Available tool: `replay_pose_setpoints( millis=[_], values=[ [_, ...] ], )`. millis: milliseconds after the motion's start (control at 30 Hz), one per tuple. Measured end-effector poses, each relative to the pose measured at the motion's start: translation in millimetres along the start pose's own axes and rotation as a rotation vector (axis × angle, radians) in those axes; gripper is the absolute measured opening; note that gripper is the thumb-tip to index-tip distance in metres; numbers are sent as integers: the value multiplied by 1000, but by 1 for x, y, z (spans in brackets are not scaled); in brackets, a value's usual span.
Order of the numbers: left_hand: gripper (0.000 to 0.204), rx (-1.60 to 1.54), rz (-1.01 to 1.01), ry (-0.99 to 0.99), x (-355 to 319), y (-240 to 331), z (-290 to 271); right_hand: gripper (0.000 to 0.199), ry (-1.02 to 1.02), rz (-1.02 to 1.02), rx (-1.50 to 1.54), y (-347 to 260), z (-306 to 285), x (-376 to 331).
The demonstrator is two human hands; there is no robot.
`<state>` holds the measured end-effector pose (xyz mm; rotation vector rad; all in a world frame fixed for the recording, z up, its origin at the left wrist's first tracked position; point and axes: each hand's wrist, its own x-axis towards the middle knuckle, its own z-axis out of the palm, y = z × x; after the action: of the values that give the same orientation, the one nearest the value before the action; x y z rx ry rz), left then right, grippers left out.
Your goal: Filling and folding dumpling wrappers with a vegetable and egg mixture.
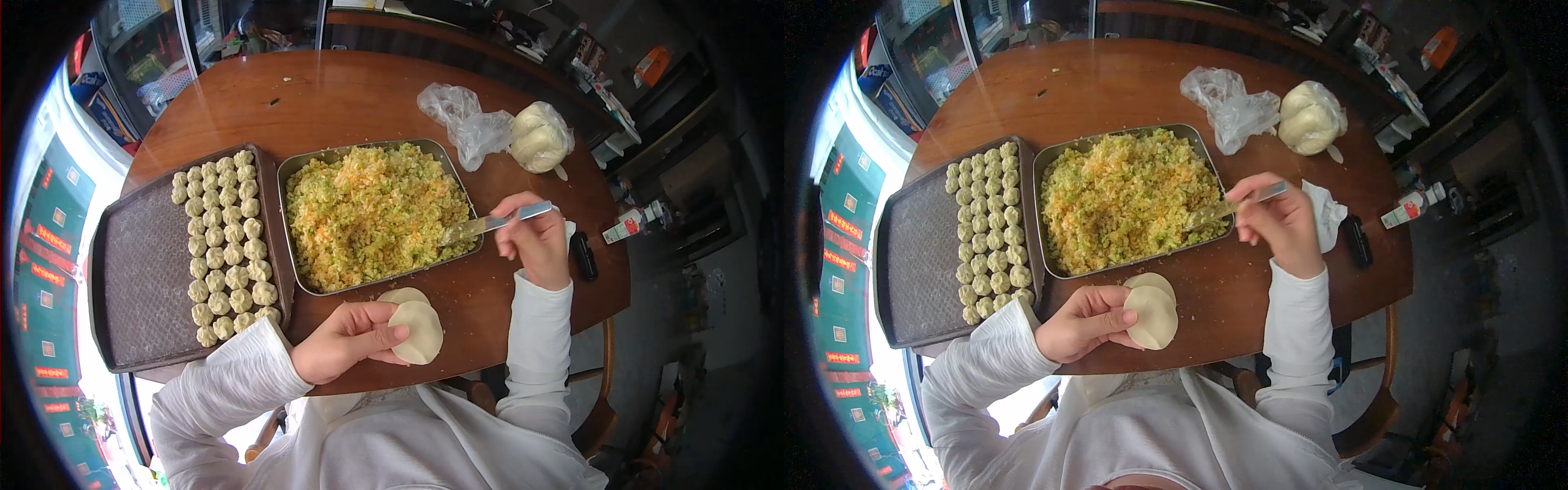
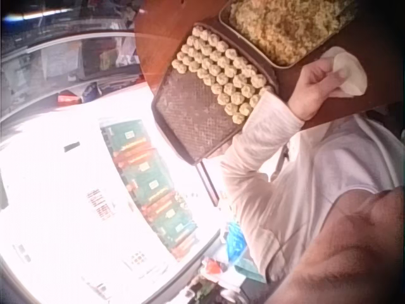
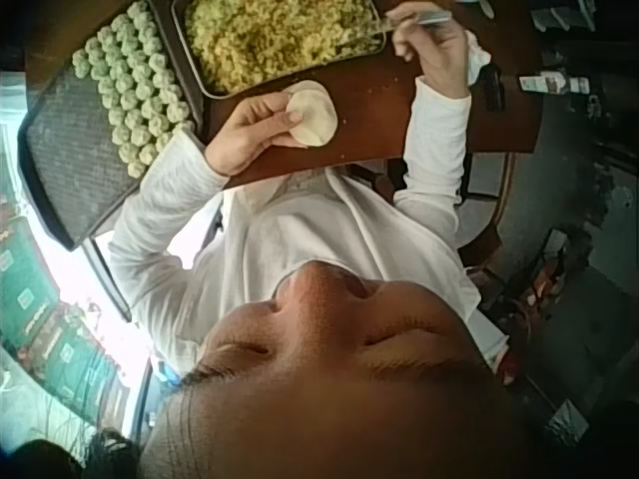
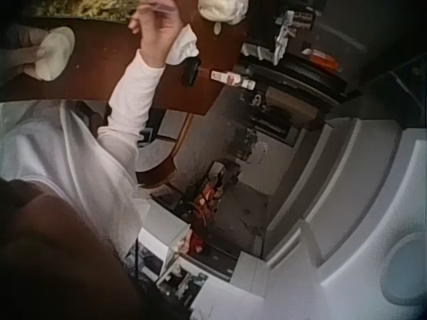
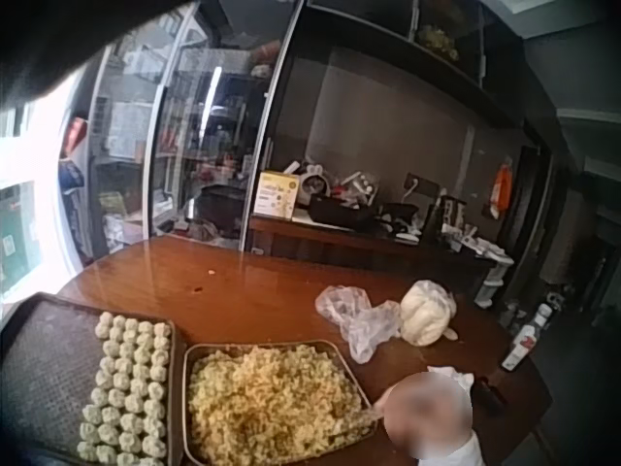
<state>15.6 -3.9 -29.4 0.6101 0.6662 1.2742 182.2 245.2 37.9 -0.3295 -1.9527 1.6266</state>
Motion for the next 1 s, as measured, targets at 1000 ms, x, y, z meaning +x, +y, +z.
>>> replay_pose_setpoints(
  millis=[1000],
  values=[
    [37, -2, -61, 7, -1, 1, -1, 15, -227, -403, -56, 21, 77, -19]
  ],
)
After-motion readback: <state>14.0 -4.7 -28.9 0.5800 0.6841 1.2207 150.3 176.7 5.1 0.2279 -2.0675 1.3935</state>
